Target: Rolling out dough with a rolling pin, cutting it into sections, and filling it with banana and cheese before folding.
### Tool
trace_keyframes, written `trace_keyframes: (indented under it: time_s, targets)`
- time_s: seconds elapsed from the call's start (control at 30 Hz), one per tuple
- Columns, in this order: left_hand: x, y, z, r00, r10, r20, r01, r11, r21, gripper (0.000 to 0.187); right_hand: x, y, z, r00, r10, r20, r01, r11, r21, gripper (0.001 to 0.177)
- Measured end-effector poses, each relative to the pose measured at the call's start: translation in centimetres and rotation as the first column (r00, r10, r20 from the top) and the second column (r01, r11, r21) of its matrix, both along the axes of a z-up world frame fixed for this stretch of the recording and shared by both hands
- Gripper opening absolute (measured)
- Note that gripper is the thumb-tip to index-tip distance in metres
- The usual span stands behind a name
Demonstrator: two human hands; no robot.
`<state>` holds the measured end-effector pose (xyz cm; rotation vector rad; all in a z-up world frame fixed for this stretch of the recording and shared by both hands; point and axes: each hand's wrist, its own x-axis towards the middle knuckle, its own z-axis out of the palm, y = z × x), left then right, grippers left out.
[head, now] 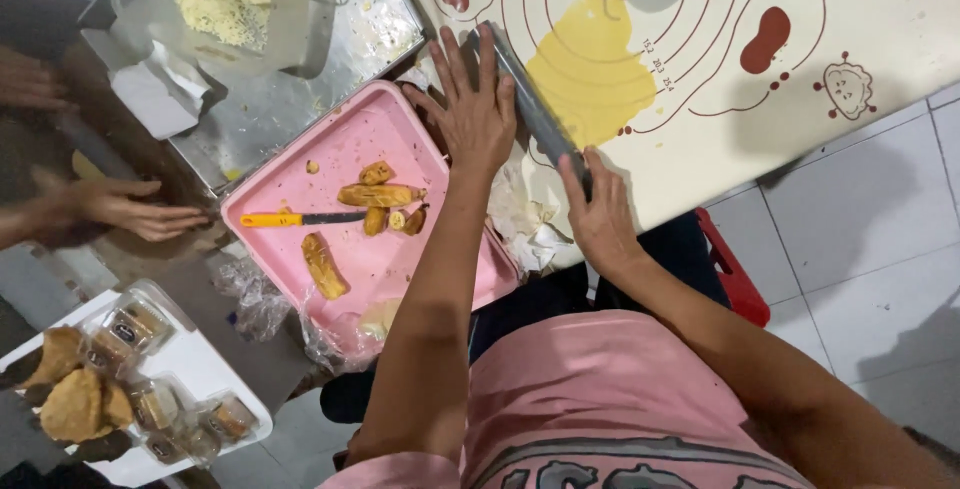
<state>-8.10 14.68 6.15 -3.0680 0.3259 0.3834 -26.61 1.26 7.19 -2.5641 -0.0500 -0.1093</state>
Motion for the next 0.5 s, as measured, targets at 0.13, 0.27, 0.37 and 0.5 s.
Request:
trace_keyframes:
  time_s: [0.13, 0.27, 0.37, 0.5]
  targets:
    - [0.0, -2.7, -0.6, 1.0, -0.018, 0.013, 0.018, 0.999, -0.044, 0.064, 0.8, -2.1, 0.3, 0.993, -0.012, 0.118, 0.006, 0.999, 0.049, 0.074]
    - [-0.1, -6.7, -1.5, 0.994, -0.108, 0.018, 0.104, 0.982, 0.157, 0.069, 1.3, -3.8, -0.1, 0.988, -0.036, 0.151, 0.028, 0.998, 0.057, 0.073]
    - [-0.2, -8.8, -2.5, 0.99, -0.137, 0.033, 0.13, 0.978, 0.166, 0.073, 1.6, -4.4, -0.8, 0.99, -0.047, 0.132, 0.051, 0.998, -0.022, 0.067]
    - [-0.6, -10.9, -3.1, 0.999, -0.054, 0.004, 0.054, 0.997, -0.046, 0.073, 1.4, -5.7, -1.3, 0.997, -0.067, 0.037, 0.072, 0.983, -0.166, 0.063]
